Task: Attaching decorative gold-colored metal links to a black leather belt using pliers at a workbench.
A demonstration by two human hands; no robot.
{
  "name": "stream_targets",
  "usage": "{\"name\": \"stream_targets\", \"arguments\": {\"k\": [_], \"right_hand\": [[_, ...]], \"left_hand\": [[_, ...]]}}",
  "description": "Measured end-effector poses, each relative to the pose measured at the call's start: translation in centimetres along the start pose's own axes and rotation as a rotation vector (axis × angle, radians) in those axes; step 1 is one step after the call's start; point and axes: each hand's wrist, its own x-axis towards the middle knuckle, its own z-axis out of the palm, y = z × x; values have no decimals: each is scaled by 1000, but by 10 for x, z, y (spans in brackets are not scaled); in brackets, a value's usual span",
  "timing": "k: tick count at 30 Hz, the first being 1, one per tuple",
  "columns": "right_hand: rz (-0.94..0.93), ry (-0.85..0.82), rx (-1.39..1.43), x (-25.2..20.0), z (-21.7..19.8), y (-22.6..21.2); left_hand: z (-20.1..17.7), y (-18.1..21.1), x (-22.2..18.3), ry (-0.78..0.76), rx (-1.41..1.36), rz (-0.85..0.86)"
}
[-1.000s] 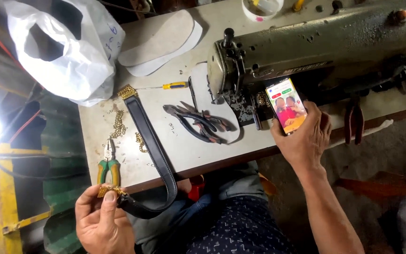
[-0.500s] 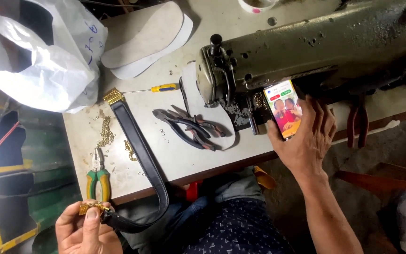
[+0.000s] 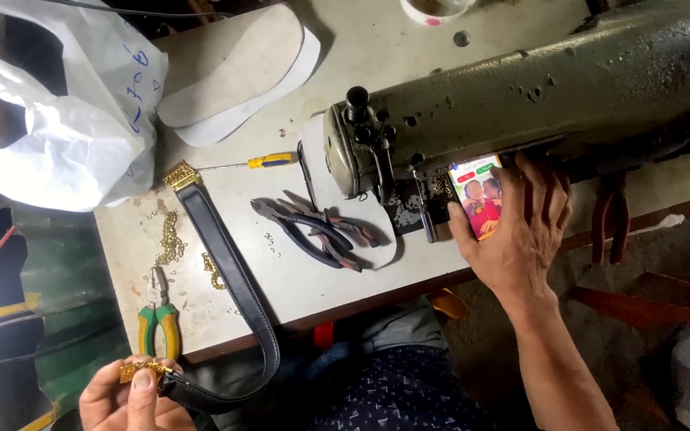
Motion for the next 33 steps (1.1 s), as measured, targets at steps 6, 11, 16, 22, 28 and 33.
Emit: {"name": "stream_targets", "arguments": {"k": [6, 11, 16, 22, 28, 33], "right_hand": [[-15, -4, 16, 2, 0, 2], [-8, -24, 10, 1, 1, 2], [-3, -31, -6, 0, 2, 4], [-9, -20, -20, 0, 2, 2], [12, -46, -36, -5, 7, 6], [-4, -36, -33, -2, -1, 4]], "left_hand": [[-1, 3, 2, -23, 22, -28], [-6, 12, 4, -114, -6, -147], [-8, 9, 5, -101, 15, -134], [2, 3, 1, -26, 23, -62], [-1, -8, 5, 9, 40, 28], [-3, -13, 5, -8, -10, 23]]}}
